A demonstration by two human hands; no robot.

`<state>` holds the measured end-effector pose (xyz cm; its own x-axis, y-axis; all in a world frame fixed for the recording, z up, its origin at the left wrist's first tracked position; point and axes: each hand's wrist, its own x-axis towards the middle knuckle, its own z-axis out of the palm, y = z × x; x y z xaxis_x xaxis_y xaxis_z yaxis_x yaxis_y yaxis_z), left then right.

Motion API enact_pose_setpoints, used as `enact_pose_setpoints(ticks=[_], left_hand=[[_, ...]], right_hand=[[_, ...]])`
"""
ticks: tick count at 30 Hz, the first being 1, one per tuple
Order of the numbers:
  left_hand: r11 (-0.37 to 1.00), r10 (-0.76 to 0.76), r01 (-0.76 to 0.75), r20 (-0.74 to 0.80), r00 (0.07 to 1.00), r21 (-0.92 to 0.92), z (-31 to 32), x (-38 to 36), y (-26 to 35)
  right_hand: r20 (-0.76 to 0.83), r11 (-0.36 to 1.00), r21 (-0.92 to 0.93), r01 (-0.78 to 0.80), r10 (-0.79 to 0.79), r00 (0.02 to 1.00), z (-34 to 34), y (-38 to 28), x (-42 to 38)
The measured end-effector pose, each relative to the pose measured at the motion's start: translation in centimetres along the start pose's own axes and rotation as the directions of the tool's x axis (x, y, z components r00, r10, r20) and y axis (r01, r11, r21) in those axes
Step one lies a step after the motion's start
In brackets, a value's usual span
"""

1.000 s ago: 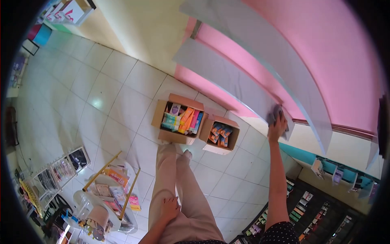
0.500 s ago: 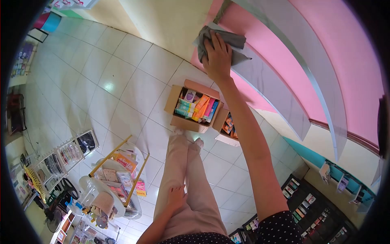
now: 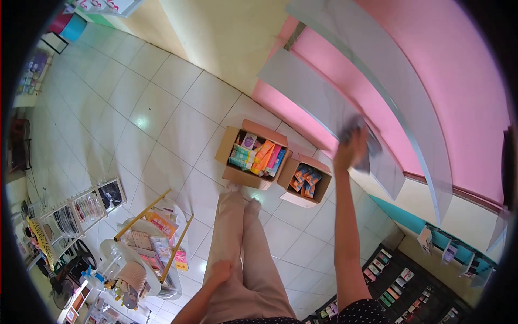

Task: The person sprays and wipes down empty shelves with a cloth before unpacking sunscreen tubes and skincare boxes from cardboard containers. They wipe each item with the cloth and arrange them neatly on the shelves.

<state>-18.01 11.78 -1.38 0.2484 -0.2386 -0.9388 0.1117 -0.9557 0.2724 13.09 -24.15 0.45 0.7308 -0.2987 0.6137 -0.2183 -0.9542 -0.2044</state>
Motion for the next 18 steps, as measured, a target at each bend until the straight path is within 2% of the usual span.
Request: enact_pose_setpoints(ticks=[1,2,4,5,7,8,10,11,12,13,14,15,17,18], left_hand=[[0.919,0.355,-0.269,0.309,0.882,-0.286,-0.3,0.5,-0.2],[0.702,0.691,-0.372,0.454,0.563,-0.607,-0.3,0.8,-0.3],[0.603,0.789,-0.225,0.531,0.309,-0.765,-0.4,-2.3,2.6],[0.605,0.786,-0.219,0.531,0.316,-0.765,1.0,-2.4,3.7],[0.547,0.822,-0.035,0.544,-0.169,-0.837,4.1,-3.2,4.8],[0.550,0.820,-0.025,0.546,-0.175,-0.835,5.0,-3.4,4.7],[0.469,0.883,-0.093,0.466,0.055,-0.878,7.2,-4.3,4.6],[0.422,0.868,-0.186,0.337,0.365,-0.887,8.5,-4.2,4.1],[0.422,0.868,-0.190,0.335,0.366,-0.887,8.6,-4.2,4.8],[0.679,0.490,-0.170,0.269,0.829,-0.714,8.7,-4.5,6.2],[0.844,-0.022,0.022,0.005,1.000,-0.536,9.0,-4.4,7.1],[0.845,-0.021,0.023,0.009,1.000,-0.534,10.4,-3.6,7.2],[0.911,0.187,-0.222,-0.130,0.974,-0.349,13.3,-1.7,6.5],[0.911,0.182,-0.215,-0.124,0.975,-0.351,14.0,-1.3,5.8]], right_hand=[[0.061,0.997,0.057,0.044,-0.047,0.997,1.5,-2.2,0.8],[0.163,0.987,0.136,0.084,-0.106,0.981,2.5,-5.1,2.1],[0.203,0.952,0.220,0.213,-0.258,0.945,3.9,-9.5,3.6],[0.206,0.952,0.228,0.207,-0.254,0.945,4.0,-9.4,4.1],[0.219,0.897,0.303,0.320,-0.393,0.893,3.3,-8.8,3.6],[0.253,0.899,0.306,0.315,-0.395,0.883,2.5,-6.7,3.0],[0.278,0.935,0.244,0.257,-0.321,0.905,-0.4,-1.8,1.2],[0.268,0.956,0.159,0.247,-0.282,0.921,-1.5,0.8,0.4],[0.252,0.970,0.074,0.231,-0.242,0.937,-2.3,3.1,-0.5],[0.237,0.972,0.078,0.224,-0.236,0.942,-3.2,4.5,-0.9],[0.224,0.973,0.081,0.217,-0.230,0.947,-3.9,5.2,-1.3],[0.240,0.974,0.069,0.214,-0.224,0.944,-4.0,5.6,-1.5],[0.220,0.976,0.047,0.211,-0.217,0.951,-3.9,5.5,-1.6],[0.199,0.977,0.031,0.212,-0.214,0.956,-3.7,5.3,-1.7]])
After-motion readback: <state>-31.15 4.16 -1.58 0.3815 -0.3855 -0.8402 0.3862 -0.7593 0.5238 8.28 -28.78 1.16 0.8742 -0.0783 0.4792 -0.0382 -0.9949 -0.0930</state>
